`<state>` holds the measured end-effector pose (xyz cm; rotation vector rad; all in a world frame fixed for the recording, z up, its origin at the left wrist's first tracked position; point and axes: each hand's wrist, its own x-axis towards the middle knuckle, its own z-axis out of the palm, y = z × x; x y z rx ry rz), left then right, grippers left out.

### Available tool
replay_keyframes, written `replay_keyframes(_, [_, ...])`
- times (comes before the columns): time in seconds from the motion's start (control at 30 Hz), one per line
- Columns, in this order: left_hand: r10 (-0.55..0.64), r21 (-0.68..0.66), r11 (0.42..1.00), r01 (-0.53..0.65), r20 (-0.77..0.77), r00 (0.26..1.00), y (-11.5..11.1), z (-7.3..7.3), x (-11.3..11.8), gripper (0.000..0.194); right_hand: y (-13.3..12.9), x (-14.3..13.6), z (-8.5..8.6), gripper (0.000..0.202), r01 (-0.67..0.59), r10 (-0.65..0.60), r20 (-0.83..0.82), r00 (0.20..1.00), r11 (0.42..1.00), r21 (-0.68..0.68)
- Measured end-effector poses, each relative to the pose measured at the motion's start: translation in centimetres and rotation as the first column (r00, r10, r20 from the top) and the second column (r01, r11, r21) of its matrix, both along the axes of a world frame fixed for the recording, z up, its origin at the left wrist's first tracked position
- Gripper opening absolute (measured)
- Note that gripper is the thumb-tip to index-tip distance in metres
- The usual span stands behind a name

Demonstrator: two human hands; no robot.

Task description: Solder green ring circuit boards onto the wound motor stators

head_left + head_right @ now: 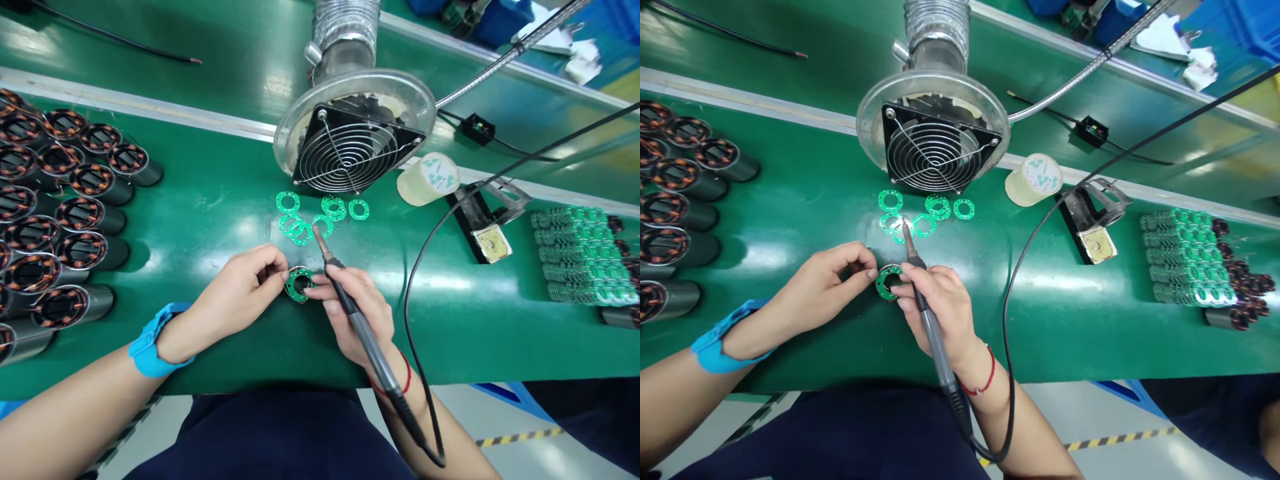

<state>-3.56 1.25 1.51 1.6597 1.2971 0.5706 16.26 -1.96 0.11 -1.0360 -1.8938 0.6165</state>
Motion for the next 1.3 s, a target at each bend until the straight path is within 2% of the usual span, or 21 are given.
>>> replay_keyframes(0.13, [-0.007, 0.001, 1.0, 0.007, -0.039, 0.999, 0.1, -0.1, -0.1, 0.011, -0.6, 0.5, -0.3, 0.028, 0.082, -0.084, -0.206, 0.975, 0.996, -0.018])
replay_keyframes(0.27, [-0.002, 0.015, 1.0, 0.003, -0.06, 0.998, 0.1, -0.2, -0.1, 0.011, -0.7, 0.6, -0.4, 0.026, 0.068, -0.067, -0.265, 0.962, 0.998, -0.006])
replay_keyframes(0.57, [0.002, 0.1, 0.995, 0.01, -0.124, 0.992, -0.2, 0.0, 0.1, 0.012, -0.4, 0.6, 0.0, 0.024, 0.01, 0.001, -0.218, 0.976, 0.999, 0.049])
replay_keyframes(0.73, [-0.009, 0.188, 0.981, 0.041, -0.166, 0.986, -0.3, -0.1, 0.2, 0.012, -0.5, 0.7, -0.5, 0.03, 0.054, -0.041, -0.203, 0.978, 0.997, 0.057])
replay_keyframes(0.9, [-0.029, 0.253, 0.963, 0.091, -0.238, 0.971, -0.4, -0.1, 0.3, 0.015, -0.2, 0.3, -0.6, 0.04, 0.064, -0.066, -0.041, 0.997, 0.996, -0.056])
replay_keyframes(1.0, [-0.031, 0.259, 0.961, 0.094, -0.237, 0.971, -0.4, -0.1, 0.3, 0.015, -0.1, 0.1, -0.3, 0.048, -0.021, 0.038, 0.1, 0.994, 0.986, -0.168])
replay_keyframes(1.07, [-0.022, 0.206, 0.976, 0.065, -0.202, 0.979, -0.3, -0.1, 0.3, 0.013, -0.1, 0.0, -0.4, 0.059, -0.084, 0.115, 0.118, 0.986, 0.966, -0.245])
replay_keyframes(1.13, [-0.016, 0.098, 0.995, 0.031, -0.155, 0.988, -0.2, -0.2, 0.1, 0.013, 0.0, -0.2, -0.8, 0.061, -0.095, 0.134, 0.118, 0.984, 0.953, -0.288])
replay_keyframes(1.23, [-0.033, -0.119, 0.993, 0.026, -0.056, 0.998, -0.2, -0.3, -0.2, 0.015, 0.1, -0.4, -1.8, 0.056, -0.066, 0.095, 0.106, 0.99, 0.966, -0.251])
replay_keyframes(1.3, [-0.071, -0.193, 0.979, 0.07, 0.002, 0.997, -0.3, -0.4, -0.3, 0.024, 0.2, -0.6, -2.4, 0.053, -0.068, 0.08, 0.061, 0.995, 0.98, -0.186])
